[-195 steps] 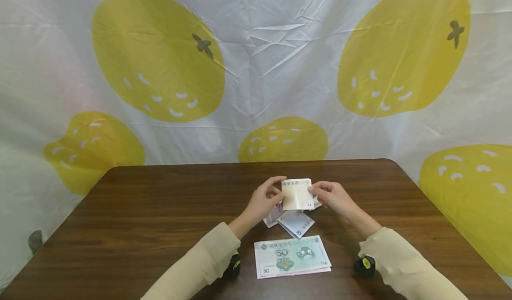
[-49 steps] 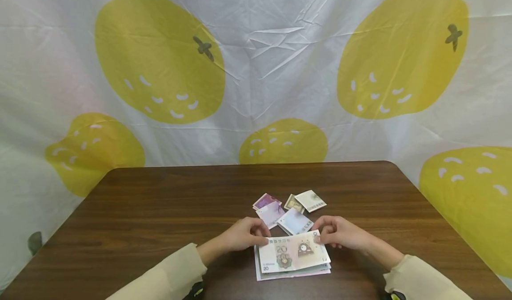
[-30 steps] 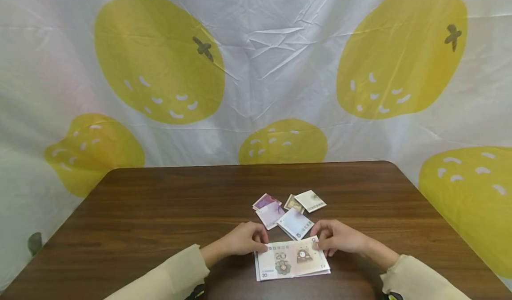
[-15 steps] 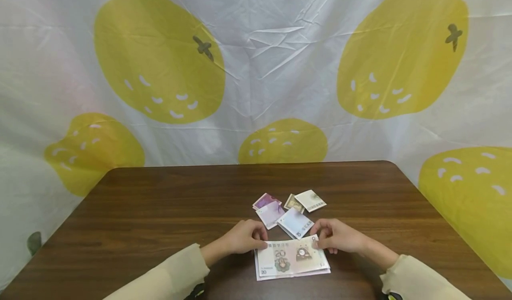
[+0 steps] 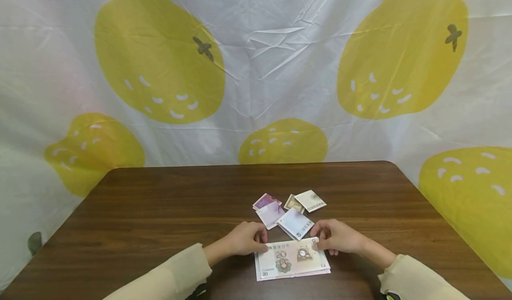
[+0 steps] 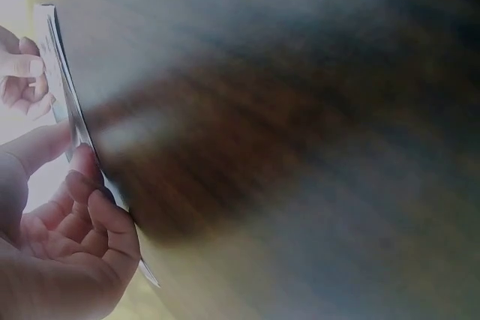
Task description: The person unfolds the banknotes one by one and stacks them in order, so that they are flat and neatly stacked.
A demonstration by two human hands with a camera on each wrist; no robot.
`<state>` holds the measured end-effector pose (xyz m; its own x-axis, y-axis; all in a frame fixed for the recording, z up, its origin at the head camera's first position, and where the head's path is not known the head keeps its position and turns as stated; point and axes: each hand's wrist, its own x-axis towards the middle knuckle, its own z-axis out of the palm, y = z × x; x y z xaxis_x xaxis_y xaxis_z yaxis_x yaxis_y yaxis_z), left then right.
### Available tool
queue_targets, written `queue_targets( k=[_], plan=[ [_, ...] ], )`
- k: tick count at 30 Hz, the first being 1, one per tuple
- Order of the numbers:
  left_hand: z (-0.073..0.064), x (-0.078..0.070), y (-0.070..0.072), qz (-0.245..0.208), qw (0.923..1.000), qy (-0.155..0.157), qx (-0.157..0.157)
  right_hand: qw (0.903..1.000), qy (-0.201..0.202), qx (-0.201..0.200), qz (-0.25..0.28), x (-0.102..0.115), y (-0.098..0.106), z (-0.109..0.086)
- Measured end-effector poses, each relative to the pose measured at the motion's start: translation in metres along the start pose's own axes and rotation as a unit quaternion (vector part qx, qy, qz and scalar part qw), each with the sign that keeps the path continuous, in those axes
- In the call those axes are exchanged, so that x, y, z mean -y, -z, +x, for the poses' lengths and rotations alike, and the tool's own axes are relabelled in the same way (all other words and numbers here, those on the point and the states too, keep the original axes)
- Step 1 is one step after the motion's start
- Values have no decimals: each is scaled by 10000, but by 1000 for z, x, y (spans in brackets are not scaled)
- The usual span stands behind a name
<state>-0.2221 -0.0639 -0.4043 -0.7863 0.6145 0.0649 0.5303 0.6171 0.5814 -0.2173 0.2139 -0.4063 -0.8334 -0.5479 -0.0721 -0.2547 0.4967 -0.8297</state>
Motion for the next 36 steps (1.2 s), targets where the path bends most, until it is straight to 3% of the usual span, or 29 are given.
queue_targets(
  k=[27,36],
  plan=[
    [-2,-2,2,304,9990,-330,-10,9999,-20,41,-118,2,-1,0],
    [-1,1,5,-78,9970,-498,-593,9997,38,-212,-76,6,3,-1]
  ],
)
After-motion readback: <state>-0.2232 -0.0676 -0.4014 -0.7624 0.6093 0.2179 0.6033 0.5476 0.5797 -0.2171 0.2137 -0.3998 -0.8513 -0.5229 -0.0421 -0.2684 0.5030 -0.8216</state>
